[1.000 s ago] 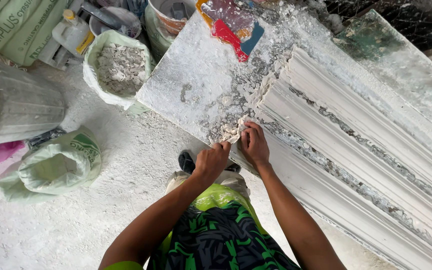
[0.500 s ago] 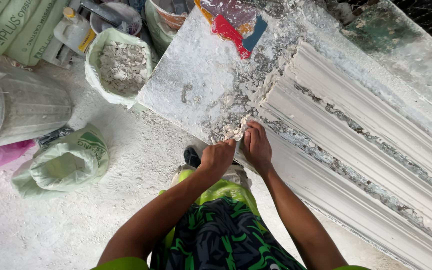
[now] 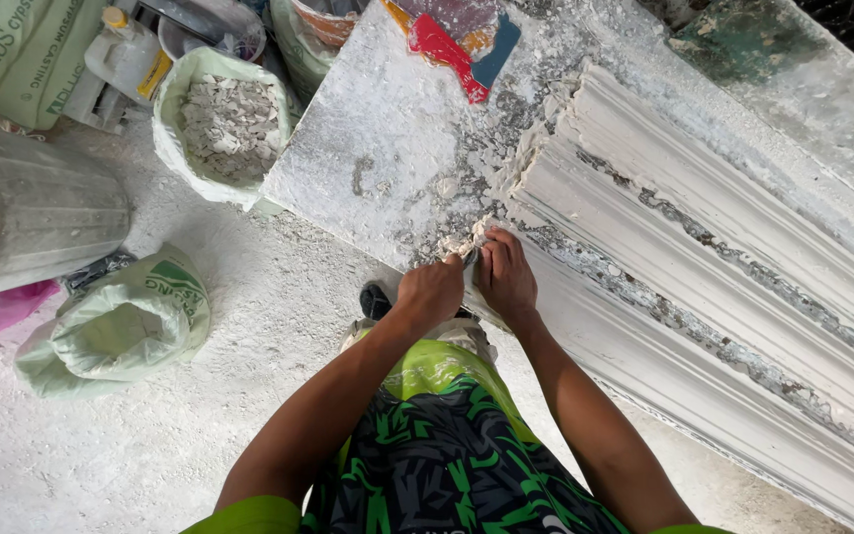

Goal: The person washes their hands under a tap, dries them with a cloth, and then uses a small scraping tool to remove dried plaster residue from the grooves of decorative gypsum cornice moldings laid on a work table, working along the fluted surfaces piece by piece.

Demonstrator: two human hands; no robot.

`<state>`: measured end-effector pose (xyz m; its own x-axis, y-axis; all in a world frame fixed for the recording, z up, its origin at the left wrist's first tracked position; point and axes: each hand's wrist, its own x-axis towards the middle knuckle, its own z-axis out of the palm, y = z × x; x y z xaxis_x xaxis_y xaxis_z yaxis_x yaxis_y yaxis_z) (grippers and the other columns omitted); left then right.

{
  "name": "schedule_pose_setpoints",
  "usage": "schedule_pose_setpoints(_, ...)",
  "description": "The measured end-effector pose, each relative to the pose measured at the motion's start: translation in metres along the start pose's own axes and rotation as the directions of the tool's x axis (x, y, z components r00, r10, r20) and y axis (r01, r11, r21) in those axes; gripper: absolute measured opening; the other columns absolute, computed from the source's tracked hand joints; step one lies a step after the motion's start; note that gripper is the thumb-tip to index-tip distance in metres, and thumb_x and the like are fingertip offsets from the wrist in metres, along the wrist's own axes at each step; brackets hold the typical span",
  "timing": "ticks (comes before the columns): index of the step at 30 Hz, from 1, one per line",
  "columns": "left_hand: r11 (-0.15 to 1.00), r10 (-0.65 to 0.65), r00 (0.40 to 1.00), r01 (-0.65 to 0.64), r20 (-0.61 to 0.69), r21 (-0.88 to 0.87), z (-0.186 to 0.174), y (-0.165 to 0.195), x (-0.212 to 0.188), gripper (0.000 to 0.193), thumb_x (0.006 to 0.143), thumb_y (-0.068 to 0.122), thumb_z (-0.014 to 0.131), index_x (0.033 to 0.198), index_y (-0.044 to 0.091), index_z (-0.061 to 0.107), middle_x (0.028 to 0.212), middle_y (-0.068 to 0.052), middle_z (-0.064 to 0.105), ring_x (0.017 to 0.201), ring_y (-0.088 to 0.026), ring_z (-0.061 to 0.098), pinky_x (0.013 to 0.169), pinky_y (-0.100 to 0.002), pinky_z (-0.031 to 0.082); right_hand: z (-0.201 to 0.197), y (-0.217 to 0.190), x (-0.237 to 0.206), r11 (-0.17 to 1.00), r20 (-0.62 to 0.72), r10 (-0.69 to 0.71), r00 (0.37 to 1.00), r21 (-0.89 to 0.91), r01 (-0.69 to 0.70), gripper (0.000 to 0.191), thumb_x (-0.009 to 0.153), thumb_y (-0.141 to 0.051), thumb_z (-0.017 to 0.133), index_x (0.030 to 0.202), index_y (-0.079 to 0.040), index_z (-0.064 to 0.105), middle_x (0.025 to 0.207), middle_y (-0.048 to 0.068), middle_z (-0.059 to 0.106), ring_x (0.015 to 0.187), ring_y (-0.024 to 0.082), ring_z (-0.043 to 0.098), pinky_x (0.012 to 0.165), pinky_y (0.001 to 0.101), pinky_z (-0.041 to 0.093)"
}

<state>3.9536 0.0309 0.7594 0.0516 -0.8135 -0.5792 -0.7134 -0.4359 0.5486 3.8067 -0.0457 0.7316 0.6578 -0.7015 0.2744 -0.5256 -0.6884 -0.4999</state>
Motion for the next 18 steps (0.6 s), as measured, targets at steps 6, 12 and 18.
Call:
schedule_pose_setpoints(6, 0.901, 0.103, 0.992, -0.124, -0.074, -0.415, 0.020, -0.038, 0.005, 0.019, 0.097, 0.009, 0.046, 0.101, -0.010, 0.051, 0.079, -0.029, 0.066, 0.063, -0.042, 0.072, 0.059, -0.051, 0.057, 0.002, 0.004, -0.003, 1.000, -0.004, 0.020, 1.000, 0.018, -0.020, 0.008, 0.099, -0.009, 0.062, 0.101, -0.002, 0.057, 0.122, 0.015, 0.062, 0.121, 0.035, 0.063, 0.096, 0.0439, 0.054)
schedule_pose_setpoints(12, 0.913, 0.333, 0.820, -0.404, -0.465, -0.058, 0.043, -0.044, -0.009, 0.024, 0.097, 0.011, 0.053, 0.107, -0.011, 0.049, 0.070, -0.023, 0.063, 0.054, -0.039, 0.063, 0.048, -0.050, 0.050, -0.003, 0.009, -0.006, 0.996, 0.022, -0.089, 0.996, -0.015, 0.090, 0.016, 0.091, -0.014, 0.069, 0.091, -0.004, 0.057, 0.123, 0.014, 0.062, 0.124, 0.035, 0.059, 0.104, 0.0469, 0.047)
schedule_pose_setpoints(18, 0.978, 0.176, 0.954, -0.141, -0.244, 0.154, 0.032, -0.025, -0.027, 0.021, 0.097, 0.012, 0.052, 0.112, -0.003, 0.051, 0.081, -0.019, 0.068, 0.054, -0.030, 0.069, 0.040, -0.043, 0.052, -0.002, 0.017, -0.014, 0.993, 0.010, -0.115, 0.993, 0.007, 0.115, 0.008, 0.088, -0.009, 0.063, 0.087, -0.004, 0.057, 0.117, 0.013, 0.061, 0.119, 0.034, 0.059, 0.103, 0.0469, 0.046)
